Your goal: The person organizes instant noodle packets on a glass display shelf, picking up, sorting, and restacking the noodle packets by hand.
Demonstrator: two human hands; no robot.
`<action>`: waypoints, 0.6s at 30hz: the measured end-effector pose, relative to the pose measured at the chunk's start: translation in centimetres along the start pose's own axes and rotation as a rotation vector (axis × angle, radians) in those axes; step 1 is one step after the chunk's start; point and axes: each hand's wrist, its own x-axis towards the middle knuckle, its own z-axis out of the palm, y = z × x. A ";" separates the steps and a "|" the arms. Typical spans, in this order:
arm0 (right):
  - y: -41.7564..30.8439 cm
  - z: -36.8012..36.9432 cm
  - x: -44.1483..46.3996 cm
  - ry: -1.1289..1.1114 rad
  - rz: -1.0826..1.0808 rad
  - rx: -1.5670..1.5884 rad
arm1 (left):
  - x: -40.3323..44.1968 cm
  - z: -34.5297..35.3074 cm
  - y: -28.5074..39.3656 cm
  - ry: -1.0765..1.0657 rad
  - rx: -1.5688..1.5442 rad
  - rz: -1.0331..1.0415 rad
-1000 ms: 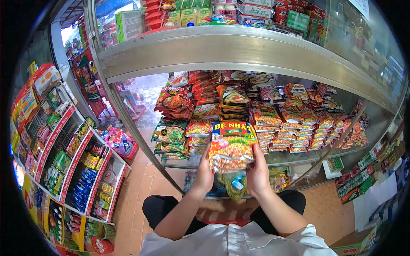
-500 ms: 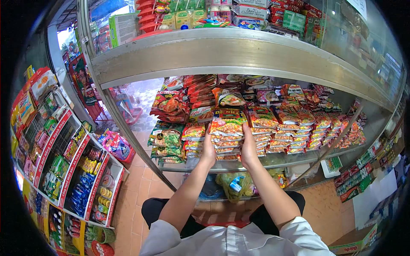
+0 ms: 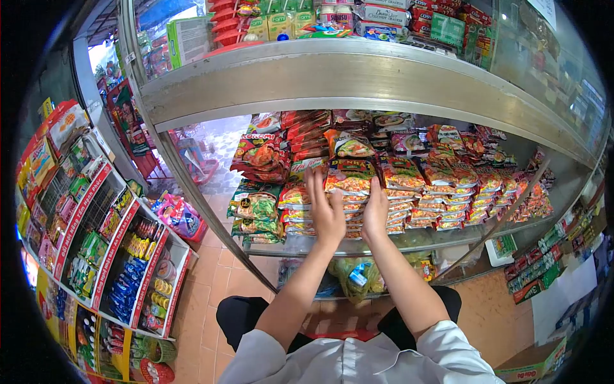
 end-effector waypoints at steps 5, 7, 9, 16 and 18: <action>-1.0 -0.7 -0.3 -0.070 0.115 0.098 | -1.7 -1.3 -1.5 -0.357 0.557 0.685; -0.3 -1.2 0.3 -0.083 0.117 0.041 | -2.1 -1.3 -1.1 -0.490 0.610 0.586; -0.1 -1.6 0.7 -0.097 0.116 -0.015 | -2.4 -0.6 -1.2 -0.593 0.770 0.502; -2.0 -3.0 -1.2 -0.166 0.207 0.010 | -1.8 1.2 -2.4 -0.529 0.866 0.493; -3.5 -3.4 -2.9 -0.300 0.172 -0.012 | -1.9 1.9 -3.4 -0.516 0.862 0.511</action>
